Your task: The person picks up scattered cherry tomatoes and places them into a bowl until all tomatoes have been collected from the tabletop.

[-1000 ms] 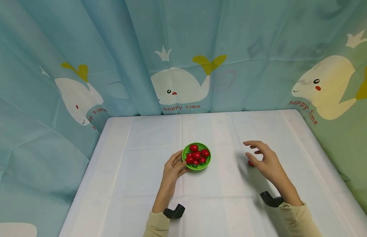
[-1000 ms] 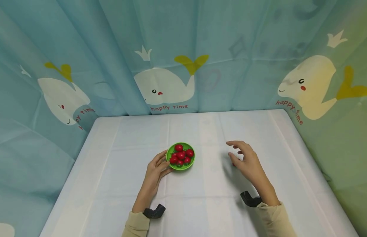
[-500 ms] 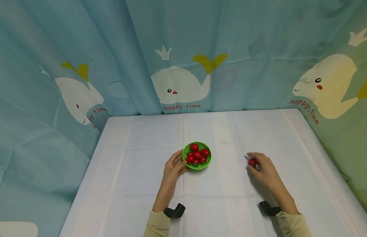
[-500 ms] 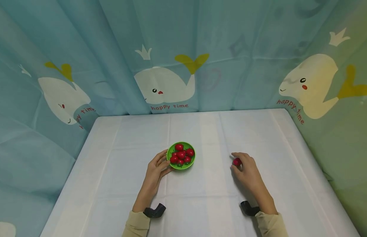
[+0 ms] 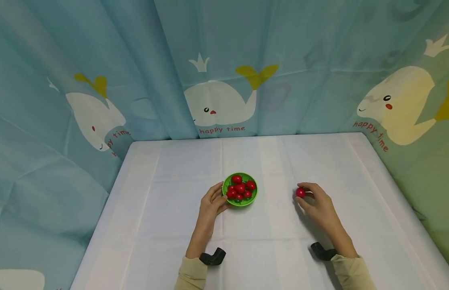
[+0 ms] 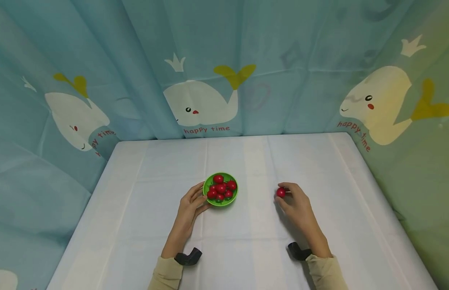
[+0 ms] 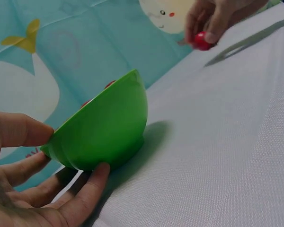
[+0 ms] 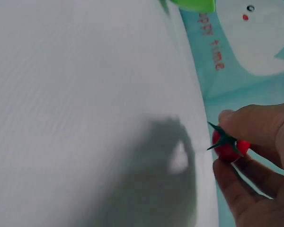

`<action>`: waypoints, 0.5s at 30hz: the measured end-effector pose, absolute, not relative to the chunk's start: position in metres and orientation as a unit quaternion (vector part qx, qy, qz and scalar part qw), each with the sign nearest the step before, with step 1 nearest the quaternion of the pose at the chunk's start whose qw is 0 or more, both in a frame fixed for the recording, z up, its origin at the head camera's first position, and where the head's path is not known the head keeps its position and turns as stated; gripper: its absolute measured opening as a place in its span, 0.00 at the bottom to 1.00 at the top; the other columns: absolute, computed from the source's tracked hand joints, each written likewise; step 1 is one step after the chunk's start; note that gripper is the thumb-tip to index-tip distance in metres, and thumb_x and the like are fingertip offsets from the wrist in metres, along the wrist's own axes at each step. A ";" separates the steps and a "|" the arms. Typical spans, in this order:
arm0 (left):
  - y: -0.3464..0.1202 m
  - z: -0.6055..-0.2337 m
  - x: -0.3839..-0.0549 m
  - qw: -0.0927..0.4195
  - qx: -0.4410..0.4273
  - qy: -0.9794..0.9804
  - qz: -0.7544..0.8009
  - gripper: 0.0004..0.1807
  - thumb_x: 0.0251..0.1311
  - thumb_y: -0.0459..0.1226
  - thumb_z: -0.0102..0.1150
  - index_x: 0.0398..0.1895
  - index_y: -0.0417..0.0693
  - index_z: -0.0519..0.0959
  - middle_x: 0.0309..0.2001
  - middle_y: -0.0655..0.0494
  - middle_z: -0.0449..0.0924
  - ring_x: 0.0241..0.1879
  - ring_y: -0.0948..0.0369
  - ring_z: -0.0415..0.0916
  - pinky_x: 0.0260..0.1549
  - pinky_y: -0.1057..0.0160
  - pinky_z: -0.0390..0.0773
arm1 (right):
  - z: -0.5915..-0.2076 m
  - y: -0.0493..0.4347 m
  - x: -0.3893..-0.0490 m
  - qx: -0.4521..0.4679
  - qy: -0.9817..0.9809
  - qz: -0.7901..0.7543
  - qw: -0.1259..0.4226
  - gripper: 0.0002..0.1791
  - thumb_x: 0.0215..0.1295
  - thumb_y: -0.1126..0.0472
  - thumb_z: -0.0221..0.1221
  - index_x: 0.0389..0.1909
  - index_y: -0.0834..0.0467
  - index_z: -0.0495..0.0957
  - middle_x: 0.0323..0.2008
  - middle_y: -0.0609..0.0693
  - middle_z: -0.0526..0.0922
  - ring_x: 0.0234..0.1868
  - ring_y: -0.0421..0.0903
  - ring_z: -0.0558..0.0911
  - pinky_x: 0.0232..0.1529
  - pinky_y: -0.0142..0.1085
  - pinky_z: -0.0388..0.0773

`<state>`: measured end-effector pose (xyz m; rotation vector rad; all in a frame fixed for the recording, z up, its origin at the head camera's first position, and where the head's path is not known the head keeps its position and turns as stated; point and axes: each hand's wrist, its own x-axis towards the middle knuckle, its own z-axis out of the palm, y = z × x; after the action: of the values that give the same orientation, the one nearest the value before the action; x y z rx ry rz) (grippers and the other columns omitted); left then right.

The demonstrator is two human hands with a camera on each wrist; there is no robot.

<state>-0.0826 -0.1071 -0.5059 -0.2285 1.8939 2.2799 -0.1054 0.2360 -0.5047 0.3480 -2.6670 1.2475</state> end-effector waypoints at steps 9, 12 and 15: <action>-0.107 -0.505 -0.081 0.083 -0.080 0.638 0.761 0.30 0.74 0.35 0.56 0.78 0.51 0.66 0.77 0.45 0.67 0.70 0.49 0.75 0.58 0.59 0.85 | -0.495 0.209 -0.120 0.188 -0.861 0.453 0.136 0.29 0.53 0.81 0.71 0.57 0.67 0.77 0.52 0.60 0.83 0.50 0.32 0.80 0.57 0.15 0.75; -0.108 -0.506 -0.081 0.084 -0.077 0.641 0.759 0.30 0.75 0.35 0.56 0.78 0.51 0.65 0.77 0.45 0.67 0.70 0.49 0.74 0.58 0.59 0.84 | -0.492 0.198 -0.123 0.204 -0.850 0.464 0.140 0.30 0.52 0.82 0.71 0.57 0.67 0.77 0.53 0.59 0.83 0.50 0.38 0.81 0.58 0.16 0.75; -0.108 -0.506 -0.081 0.086 -0.076 0.641 0.759 0.30 0.75 0.35 0.55 0.79 0.51 0.65 0.77 0.44 0.67 0.70 0.49 0.74 0.58 0.59 0.84 | -0.487 0.188 -0.125 0.221 -0.837 0.481 0.138 0.30 0.52 0.82 0.71 0.58 0.66 0.78 0.53 0.58 0.82 0.51 0.44 0.82 0.59 0.17 0.76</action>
<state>-0.0806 -0.1078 -0.5057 -0.2269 1.9123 2.2613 -0.1249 0.1883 -0.4872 0.6401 -2.4208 1.3901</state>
